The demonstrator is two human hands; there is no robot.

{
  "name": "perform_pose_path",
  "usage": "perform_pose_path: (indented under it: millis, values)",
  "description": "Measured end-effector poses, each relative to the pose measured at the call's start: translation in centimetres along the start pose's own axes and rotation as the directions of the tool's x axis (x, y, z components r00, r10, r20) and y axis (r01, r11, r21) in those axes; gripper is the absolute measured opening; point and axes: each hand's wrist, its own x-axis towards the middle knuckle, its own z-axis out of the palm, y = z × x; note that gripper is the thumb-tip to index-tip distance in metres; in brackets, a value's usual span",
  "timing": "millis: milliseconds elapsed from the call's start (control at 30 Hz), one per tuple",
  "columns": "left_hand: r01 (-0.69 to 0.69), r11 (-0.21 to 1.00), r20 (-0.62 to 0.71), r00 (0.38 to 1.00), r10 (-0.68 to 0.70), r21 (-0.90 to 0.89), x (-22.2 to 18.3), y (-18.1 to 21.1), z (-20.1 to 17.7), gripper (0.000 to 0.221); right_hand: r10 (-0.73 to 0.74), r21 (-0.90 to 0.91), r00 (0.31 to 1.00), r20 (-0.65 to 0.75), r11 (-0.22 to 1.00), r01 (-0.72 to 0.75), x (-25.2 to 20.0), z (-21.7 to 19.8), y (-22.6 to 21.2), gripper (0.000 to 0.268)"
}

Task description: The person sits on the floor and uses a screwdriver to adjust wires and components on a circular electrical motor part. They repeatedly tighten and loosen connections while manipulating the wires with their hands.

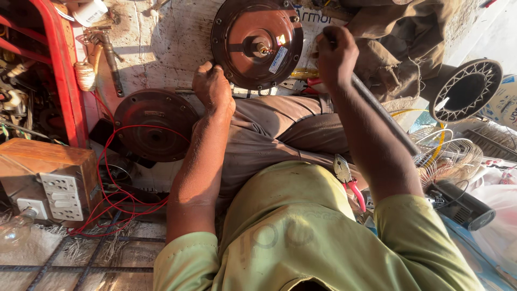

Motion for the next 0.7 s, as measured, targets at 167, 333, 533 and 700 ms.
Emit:
perform_pose_path:
  millis: [167, 333, 533, 700]
  values:
    - [-0.457, 0.802, 0.145, 0.888, 0.436, 0.385, -2.3, 2.6, -0.5, 0.053, -0.402, -0.511, 0.916, -0.005, 0.788, 0.343, 2.4, -0.5, 3.1, 0.026]
    - [-0.790, 0.385, 0.619, 0.613, 0.490, 0.477, -3.3, 5.7, 1.8, 0.115, -0.211, -0.620, 0.865, 0.456, 0.621, 0.479, -2.8, -0.3, 4.1, 0.021]
    - [-0.740, 0.208, 0.672, 0.670, 0.316, 0.639, -4.0, 5.6, 5.7, 0.148, -0.163, -0.675, 0.937, 0.310, 0.656, 0.337, -5.7, 1.2, 1.7, 0.011]
    - [-0.728, 0.236, 0.662, 0.685, 0.304, 0.644, -3.2, 5.1, 5.1, 0.140, -0.159, -0.430, 0.898, 0.409, 0.835, 0.344, -5.8, -1.8, -1.7, 0.024]
